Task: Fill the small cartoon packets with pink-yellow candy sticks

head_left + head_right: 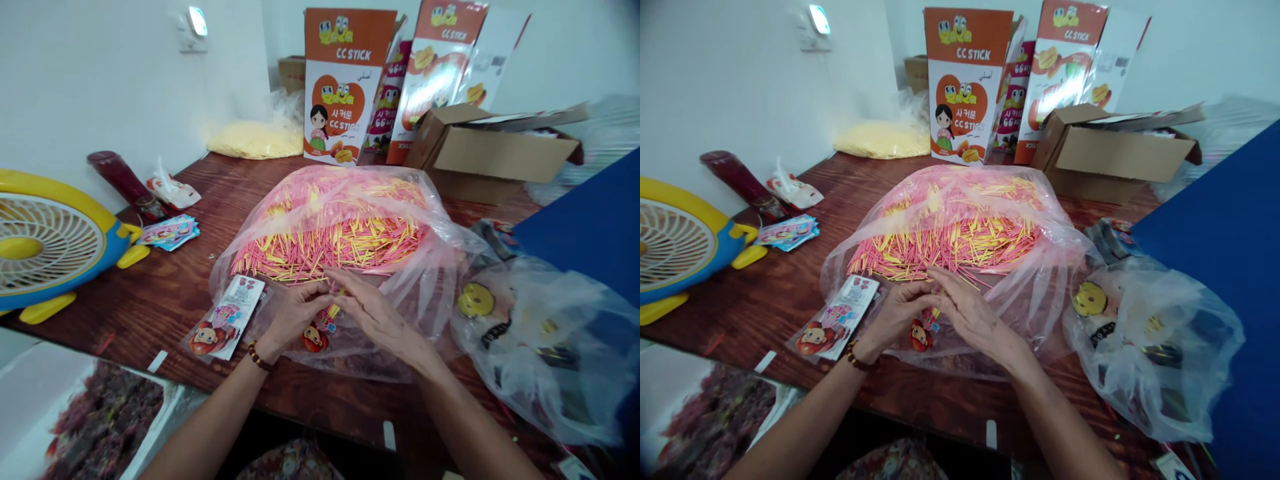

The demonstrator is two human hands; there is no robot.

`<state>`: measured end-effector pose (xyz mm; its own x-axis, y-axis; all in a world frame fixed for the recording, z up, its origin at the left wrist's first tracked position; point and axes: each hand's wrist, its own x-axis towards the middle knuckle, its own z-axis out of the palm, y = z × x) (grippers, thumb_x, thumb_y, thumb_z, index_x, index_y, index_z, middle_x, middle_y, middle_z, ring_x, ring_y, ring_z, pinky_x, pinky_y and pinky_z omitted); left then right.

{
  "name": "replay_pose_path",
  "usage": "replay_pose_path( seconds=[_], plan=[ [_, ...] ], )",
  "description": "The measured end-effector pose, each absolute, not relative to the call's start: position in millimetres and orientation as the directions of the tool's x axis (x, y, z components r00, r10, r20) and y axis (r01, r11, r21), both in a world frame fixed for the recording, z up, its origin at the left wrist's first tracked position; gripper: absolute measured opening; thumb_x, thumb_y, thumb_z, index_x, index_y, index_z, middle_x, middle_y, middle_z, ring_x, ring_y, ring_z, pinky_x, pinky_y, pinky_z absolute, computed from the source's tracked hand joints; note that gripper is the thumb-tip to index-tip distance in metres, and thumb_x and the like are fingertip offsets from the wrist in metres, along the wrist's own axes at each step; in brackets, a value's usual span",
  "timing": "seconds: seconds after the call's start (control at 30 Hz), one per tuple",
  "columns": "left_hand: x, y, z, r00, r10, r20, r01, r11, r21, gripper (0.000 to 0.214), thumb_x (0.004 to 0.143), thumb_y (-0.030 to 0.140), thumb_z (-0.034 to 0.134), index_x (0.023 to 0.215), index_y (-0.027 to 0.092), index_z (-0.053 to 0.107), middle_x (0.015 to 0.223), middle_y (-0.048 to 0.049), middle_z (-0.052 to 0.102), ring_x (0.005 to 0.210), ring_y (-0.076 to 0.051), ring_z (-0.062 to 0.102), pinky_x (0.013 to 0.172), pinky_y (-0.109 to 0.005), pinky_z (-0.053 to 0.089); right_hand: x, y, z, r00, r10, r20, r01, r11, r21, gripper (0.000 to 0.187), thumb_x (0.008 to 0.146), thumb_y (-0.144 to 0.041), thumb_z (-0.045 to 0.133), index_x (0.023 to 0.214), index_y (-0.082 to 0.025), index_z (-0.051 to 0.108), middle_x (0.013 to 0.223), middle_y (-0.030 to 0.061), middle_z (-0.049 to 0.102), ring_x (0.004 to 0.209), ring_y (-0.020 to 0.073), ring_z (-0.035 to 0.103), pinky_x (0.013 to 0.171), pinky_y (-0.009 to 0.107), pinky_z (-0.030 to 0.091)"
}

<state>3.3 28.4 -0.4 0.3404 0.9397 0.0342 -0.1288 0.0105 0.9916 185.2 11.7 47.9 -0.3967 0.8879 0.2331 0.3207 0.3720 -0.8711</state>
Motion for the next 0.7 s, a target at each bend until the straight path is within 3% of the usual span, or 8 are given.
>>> replay_pose_path(
  seconds=[0.1,0.17,0.23,0.5,0.6,0.7],
  plan=[
    [3,30,2,0.301,0.952,0.059,-0.145,-0.016,0.989,0.02,0.082,0.035,0.071,0.09,0.017,0.075,0.085,-0.002,0.071,0.076,-0.013,0.061,0.075,-0.025,0.049,195,13,48,-0.333,0.928,0.17,0.326,0.282,-0.902,0.036,0.093,-0.039,0.059,0.126,-0.026,0.059,0.125,0.0083,0.065,0.113,0.0217,0.062,0.09,0.036,0.053],
    [2,30,4,0.266,0.96,0.081,-0.131,-0.047,0.99,0.019,0.083,0.034,0.07,0.091,0.018,0.076,0.087,-0.0026,0.073,0.079,-0.014,0.063,0.077,-0.026,0.05,197,12,46,-0.258,0.951,0.172,0.35,0.258,-0.9,0.021,0.091,-0.039,0.062,0.102,-0.022,0.066,0.096,0.0044,0.069,0.088,0.0179,0.065,0.074,0.029,0.053],
    [1,29,6,0.23,0.966,0.121,-0.112,-0.097,0.989,0.018,0.083,0.032,0.069,0.09,0.018,0.077,0.088,-0.0031,0.073,0.081,-0.015,0.064,0.079,-0.027,0.051,196,11,44,-0.223,0.952,0.209,0.362,0.28,-0.889,0.018,0.09,-0.037,0.062,0.086,-0.02,0.067,0.079,0.0016,0.066,0.075,0.0154,0.061,0.068,0.027,0.05],
    [0,23,15,0.112,0.961,0.253,-0.023,-0.252,0.968,0.016,0.086,0.025,0.064,0.092,0.019,0.077,0.098,-0.006,0.075,0.094,-0.018,0.067,0.089,-0.031,0.051,189,17,44,-0.175,0.924,0.339,0.304,0.378,-0.874,0.017,0.087,-0.034,0.066,0.08,-0.021,0.074,0.08,0.003,0.071,0.077,0.0171,0.063,0.072,0.028,0.049],
    [0,23,16,0.078,0.965,0.249,-0.025,-0.248,0.969,0.014,0.085,0.026,0.065,0.089,0.019,0.077,0.095,-0.0049,0.075,0.09,-0.018,0.066,0.087,-0.03,0.05,188,21,42,-0.129,0.945,0.3,0.259,0.324,-0.91,0.017,0.084,-0.036,0.068,0.077,-0.022,0.074,0.076,0.0023,0.07,0.072,0.0167,0.063,0.067,0.028,0.05],
    [0,25,13,0.061,0.986,0.156,-0.11,-0.149,0.983,0.015,0.084,0.03,0.068,0.089,0.019,0.077,0.092,-0.0037,0.074,0.088,-0.017,0.065,0.085,-0.029,0.049,185,23,41,-0.035,0.977,0.209,0.155,0.212,-0.965,0.018,0.08,-0.038,0.07,0.073,-0.021,0.073,0.068,0.0005,0.066,0.063,0.0151,0.06,0.06,0.027,0.05]
  ],
)
